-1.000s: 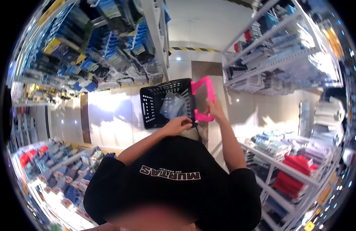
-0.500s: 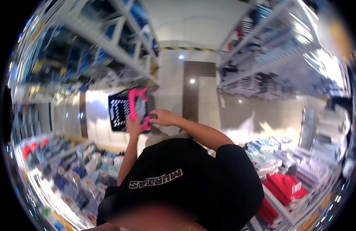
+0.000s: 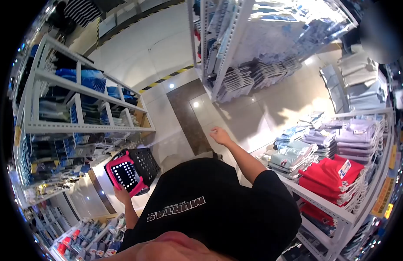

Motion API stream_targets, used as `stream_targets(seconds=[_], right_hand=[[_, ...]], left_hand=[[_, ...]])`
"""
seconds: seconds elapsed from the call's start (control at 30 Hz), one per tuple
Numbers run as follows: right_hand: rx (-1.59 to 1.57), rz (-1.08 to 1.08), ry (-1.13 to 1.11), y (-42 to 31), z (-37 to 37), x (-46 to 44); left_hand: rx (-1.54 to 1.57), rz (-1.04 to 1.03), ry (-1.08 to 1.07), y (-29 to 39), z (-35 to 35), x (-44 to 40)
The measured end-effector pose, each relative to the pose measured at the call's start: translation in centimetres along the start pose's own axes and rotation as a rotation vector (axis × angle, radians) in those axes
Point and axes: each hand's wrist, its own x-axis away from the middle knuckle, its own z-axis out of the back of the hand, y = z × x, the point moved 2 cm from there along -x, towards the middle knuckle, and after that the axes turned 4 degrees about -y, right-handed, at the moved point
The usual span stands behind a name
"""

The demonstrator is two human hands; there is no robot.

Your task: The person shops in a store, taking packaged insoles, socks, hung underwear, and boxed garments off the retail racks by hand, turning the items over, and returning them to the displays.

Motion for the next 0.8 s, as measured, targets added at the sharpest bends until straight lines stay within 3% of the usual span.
stream_targets(seconds=[0.13, 0.23, 0.3, 0.4, 0.43, 0.47, 0.53, 0.6, 0.63, 0.67, 0.7, 0.77, 0.8], right_hand=[[-0.114, -0.087, -0.007, 1.4, 1.0, 0.4], [-0.262, -0.141, -0.022, 0.9, 0.8, 0.5], [-0.334, -0.185, -0.023, 0.0, 0.6, 0.9], [-0.307, -0.118, -0.050, -0.8, 1.8, 0.9], [-0.280, -0.048, -0.009, -0.3, 2.4, 0.4], [-0.271, -0.029, 0.044, 0.0, 3.5, 0.0], [-0.253, 0.008, 0.148, 0.0, 6.8, -0.8], [-0.199, 0.004, 0.277, -2.2, 11.9, -1.8], [-0.228, 0.019, 0.335, -2.7, 14.4, -2.4], [-0.255, 0.034, 0.399, -3.4, 17.3, -3.2], [-0.223, 0.145, 0.476, -4.5, 20.5, -3.7], [-0.198, 0.251, 0.591, -8.4, 27.4, -3.4], [-0.205, 0.252, 0.628, -11.1, 31.1, -3.0]], left_hand=[[-0.246, 0.126, -0.025, -1.0, 0.7, -0.5], [-0.335, 0.095, 0.015, -0.8, 1.1, -0.9], [-0.339, 0.207, -0.127, -1.3, 1.1, -1.5], [-0.674, 0.193, 0.226, 1.0, 0.7, -0.1], [-0.660, 0.225, 0.225, 1.8, -0.2, 0.0], [-0.580, 0.074, 0.267, 7.2, 0.5, 1.2], [-0.445, -0.200, 0.124, 16.0, -1.4, 2.0], [0.092, -0.317, -0.210, 17.5, -11.7, 2.2], [0.143, -0.249, -0.549, 21.6, -15.0, 3.1], [0.443, -0.152, -0.878, 23.7, -20.1, 3.8], [0.550, -0.057, -1.105, 28.2, -22.1, 5.0], [0.492, -0.479, -0.976, 38.6, -22.6, 7.0], [0.525, -0.491, -0.989, 43.3, -23.0, 7.5]])
